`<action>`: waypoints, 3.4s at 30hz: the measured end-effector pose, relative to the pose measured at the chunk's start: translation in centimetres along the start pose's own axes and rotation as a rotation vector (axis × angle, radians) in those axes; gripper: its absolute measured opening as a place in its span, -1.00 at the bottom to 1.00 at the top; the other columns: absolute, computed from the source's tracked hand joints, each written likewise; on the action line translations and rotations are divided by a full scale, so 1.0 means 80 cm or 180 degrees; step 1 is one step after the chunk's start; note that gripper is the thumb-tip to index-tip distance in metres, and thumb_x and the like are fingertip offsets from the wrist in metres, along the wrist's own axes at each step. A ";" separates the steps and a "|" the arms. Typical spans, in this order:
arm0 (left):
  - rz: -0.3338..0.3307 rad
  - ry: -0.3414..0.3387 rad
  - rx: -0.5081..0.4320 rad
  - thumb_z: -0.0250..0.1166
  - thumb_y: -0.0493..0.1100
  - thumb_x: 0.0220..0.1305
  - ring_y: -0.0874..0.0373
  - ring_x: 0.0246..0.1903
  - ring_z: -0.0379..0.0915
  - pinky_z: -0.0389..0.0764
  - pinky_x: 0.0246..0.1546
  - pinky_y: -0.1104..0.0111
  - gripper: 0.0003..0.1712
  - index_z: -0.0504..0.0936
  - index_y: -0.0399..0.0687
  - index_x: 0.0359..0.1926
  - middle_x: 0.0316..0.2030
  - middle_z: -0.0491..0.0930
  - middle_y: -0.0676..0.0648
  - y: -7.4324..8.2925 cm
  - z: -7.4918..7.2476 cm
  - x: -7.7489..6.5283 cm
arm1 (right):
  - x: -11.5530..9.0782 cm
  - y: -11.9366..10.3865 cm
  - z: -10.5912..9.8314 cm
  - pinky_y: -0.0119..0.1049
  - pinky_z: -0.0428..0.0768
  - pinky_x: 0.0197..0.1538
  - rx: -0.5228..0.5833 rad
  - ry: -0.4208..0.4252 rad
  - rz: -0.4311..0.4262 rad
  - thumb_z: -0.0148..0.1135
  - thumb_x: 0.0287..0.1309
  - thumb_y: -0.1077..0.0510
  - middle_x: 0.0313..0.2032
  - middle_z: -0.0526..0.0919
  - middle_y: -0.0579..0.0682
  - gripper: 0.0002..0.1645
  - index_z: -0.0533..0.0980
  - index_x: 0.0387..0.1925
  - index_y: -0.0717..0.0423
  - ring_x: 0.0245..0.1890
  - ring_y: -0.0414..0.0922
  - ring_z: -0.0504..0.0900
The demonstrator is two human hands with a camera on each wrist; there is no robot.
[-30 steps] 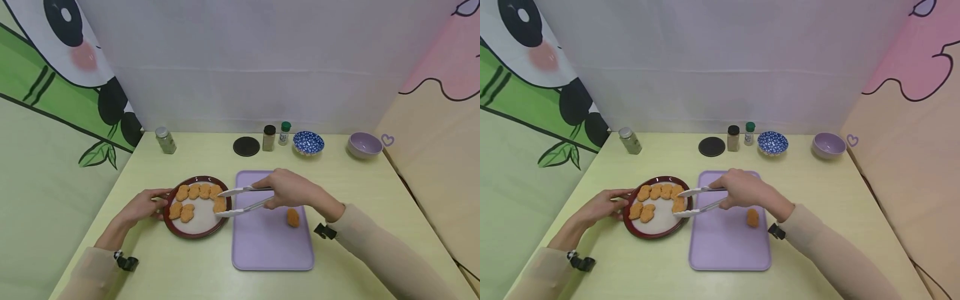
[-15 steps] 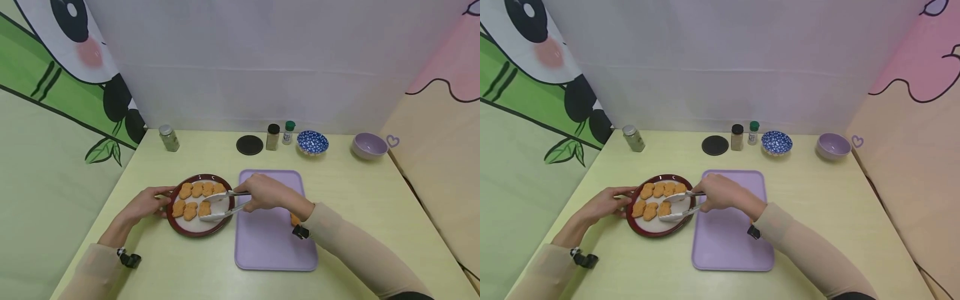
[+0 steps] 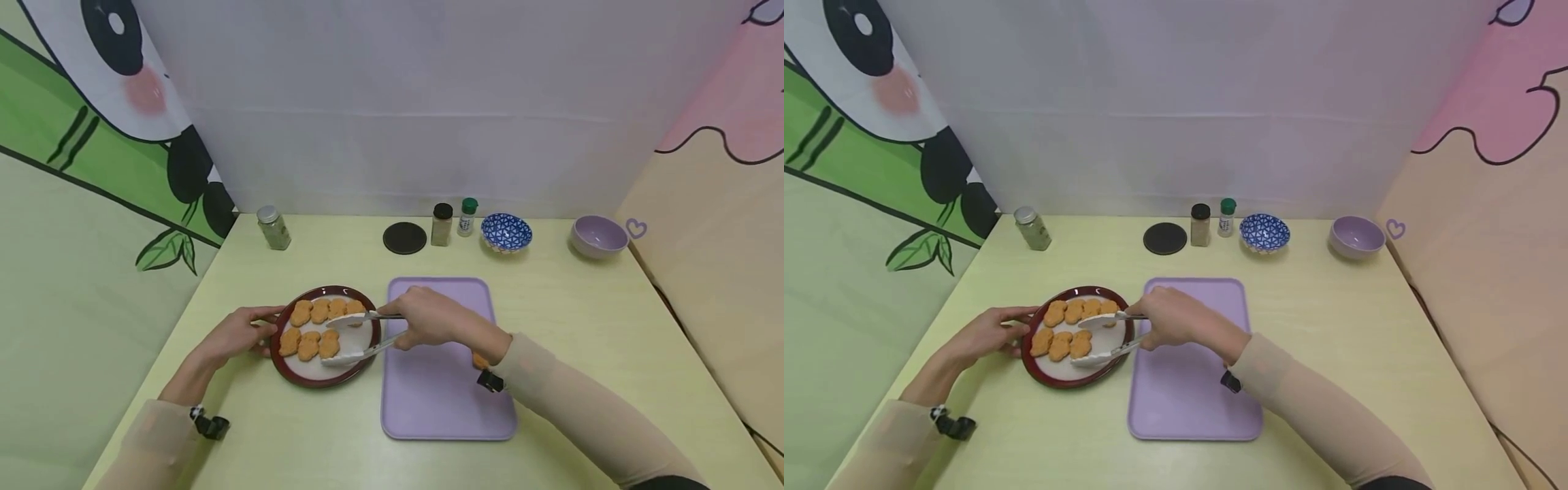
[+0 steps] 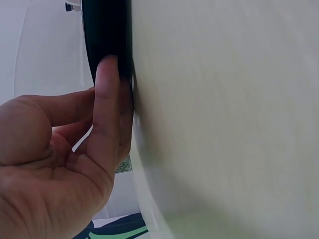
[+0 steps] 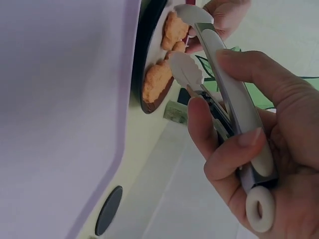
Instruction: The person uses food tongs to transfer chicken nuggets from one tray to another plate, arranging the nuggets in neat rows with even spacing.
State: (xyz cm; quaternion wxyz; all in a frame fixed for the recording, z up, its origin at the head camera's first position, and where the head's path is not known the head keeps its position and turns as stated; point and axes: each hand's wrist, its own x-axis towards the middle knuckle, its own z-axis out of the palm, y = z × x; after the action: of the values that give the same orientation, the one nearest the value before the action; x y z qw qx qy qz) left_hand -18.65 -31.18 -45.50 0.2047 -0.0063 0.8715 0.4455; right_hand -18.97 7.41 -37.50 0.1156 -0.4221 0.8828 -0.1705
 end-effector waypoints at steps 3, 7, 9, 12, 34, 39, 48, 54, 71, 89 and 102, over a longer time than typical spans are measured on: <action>-0.0019 -0.0023 0.0009 0.10 -0.26 0.36 0.00 -0.29 0.55 0.64 -0.40 0.22 -0.47 0.32 -0.12 0.34 0.19 0.32 -0.37 -0.001 0.002 0.002 | -0.016 0.000 -0.010 -0.43 0.50 -0.32 -0.0042 0.0076 0.0021 0.45 -0.12 0.00 -0.20 0.66 -0.20 -0.30 0.51 0.16 -0.02 -0.41 -0.30 0.51; -0.0038 -0.0044 0.0047 0.10 -0.25 0.36 0.00 -0.28 0.55 0.63 -0.40 0.23 -0.46 0.32 -0.10 0.35 0.20 0.31 -0.37 -0.001 0.004 0.005 | -0.057 0.009 -0.037 -0.41 0.54 -0.27 -0.0006 0.0189 0.0076 0.47 -0.12 0.00 -0.11 0.65 -0.21 -0.28 0.50 0.17 -0.06 -0.37 -0.31 0.57; -0.0031 -0.0044 0.0055 0.10 -0.25 0.36 0.01 -0.28 0.55 0.63 -0.40 0.23 -0.47 0.32 -0.09 0.34 0.20 0.31 -0.36 0.001 0.004 0.007 | -0.086 0.020 -0.052 -0.41 0.54 -0.41 0.0089 0.0206 0.0107 0.47 -0.11 0.03 -0.24 0.66 -0.23 -0.28 0.50 0.17 -0.04 -0.51 -0.32 0.53; 0.0016 -0.0046 0.0071 0.10 -0.25 0.36 0.01 -0.29 0.55 0.63 -0.40 0.23 -0.47 0.32 -0.09 0.34 0.19 0.32 -0.36 0.003 0.004 0.010 | -0.136 0.045 -0.072 -0.40 0.49 -0.58 0.0211 0.0130 0.0275 0.46 -0.11 0.05 -0.43 0.58 -0.30 -0.30 0.50 0.17 -0.06 -0.65 -0.33 0.45; -0.0010 -0.0028 0.0045 0.10 -0.26 0.36 -0.02 -0.24 0.53 0.64 -0.37 0.23 -0.45 0.31 -0.10 0.35 0.21 0.30 -0.37 -0.019 -0.012 -0.011 | -0.244 0.128 -0.056 -0.43 0.43 -0.58 0.0183 -0.0231 0.0645 0.46 -0.14 0.11 -0.55 0.52 -0.37 -0.34 0.55 0.12 0.02 -0.69 -0.39 0.37; 0.0024 -0.0040 0.0092 0.10 -0.25 0.36 0.00 -0.27 0.54 0.63 -0.39 0.24 -0.47 0.32 -0.10 0.34 0.18 0.33 -0.35 -0.013 -0.006 -0.001 | -0.232 0.116 -0.059 -0.44 0.41 -0.62 0.0255 -0.0072 0.0540 0.46 -0.12 0.11 -0.57 0.51 -0.34 -0.34 0.54 0.13 0.00 -0.71 -0.39 0.36; 0.0027 -0.0027 0.0083 0.11 -0.26 0.36 -0.01 -0.23 0.52 0.64 -0.40 0.24 -0.47 0.33 -0.11 0.34 0.19 0.32 -0.36 -0.003 0.000 0.003 | -0.121 0.055 -0.056 -0.43 0.39 -0.63 0.0125 0.0148 0.0132 0.45 -0.11 0.06 -0.64 0.44 -0.29 -0.37 0.56 0.10 -0.04 -0.69 -0.35 0.32; 0.0012 -0.0044 0.0105 0.11 -0.23 0.36 -0.03 -0.20 0.51 0.64 -0.37 0.24 -0.47 0.33 -0.07 0.34 0.20 0.33 -0.34 0.003 0.003 0.008 | -0.064 0.034 -0.040 -0.38 0.36 -0.53 -0.0124 0.0132 0.0143 0.46 -0.15 0.00 -0.59 0.49 -0.29 -0.36 0.57 0.09 -0.08 -0.60 -0.29 0.32; 0.0028 -0.0042 0.0079 0.11 -0.27 0.36 -0.02 -0.22 0.53 0.64 -0.38 0.23 -0.46 0.32 -0.11 0.34 0.20 0.31 -0.36 0.011 0.001 0.007 | -0.032 0.011 -0.026 -0.39 0.46 -0.30 -0.0217 -0.0047 0.0270 0.46 -0.16 0.04 -0.15 0.67 -0.22 -0.36 0.57 0.08 -0.02 -0.44 -0.27 0.46; -0.0026 -0.0010 0.0075 0.10 -0.25 0.37 -0.05 -0.19 0.51 0.64 -0.37 0.23 -0.47 0.32 -0.07 0.35 0.19 0.32 -0.35 -0.004 0.002 0.005 | -0.117 0.028 -0.062 -0.37 0.45 -0.60 0.0431 0.0656 0.0649 0.48 -0.13 0.03 -0.46 0.58 -0.19 -0.24 0.47 0.20 -0.03 -0.62 -0.25 0.43; 0.0036 -0.0055 0.0128 0.11 -0.26 0.35 0.00 -0.28 0.54 0.64 -0.39 0.23 -0.45 0.30 -0.15 0.35 0.18 0.32 -0.40 -0.013 -0.008 0.001 | -0.245 0.131 -0.007 -0.23 0.35 -0.49 0.0270 0.1385 0.2176 0.37 -0.01 -0.15 -0.36 0.59 0.18 -0.08 0.32 0.27 0.28 -0.46 -0.01 0.44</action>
State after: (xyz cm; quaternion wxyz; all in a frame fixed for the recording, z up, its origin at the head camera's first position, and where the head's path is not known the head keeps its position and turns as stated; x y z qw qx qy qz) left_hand -18.73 -32.30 -45.99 0.2098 0.0066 0.8785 0.4291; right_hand -14.47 29.09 -40.00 -0.0066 -0.0532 0.9683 -0.2439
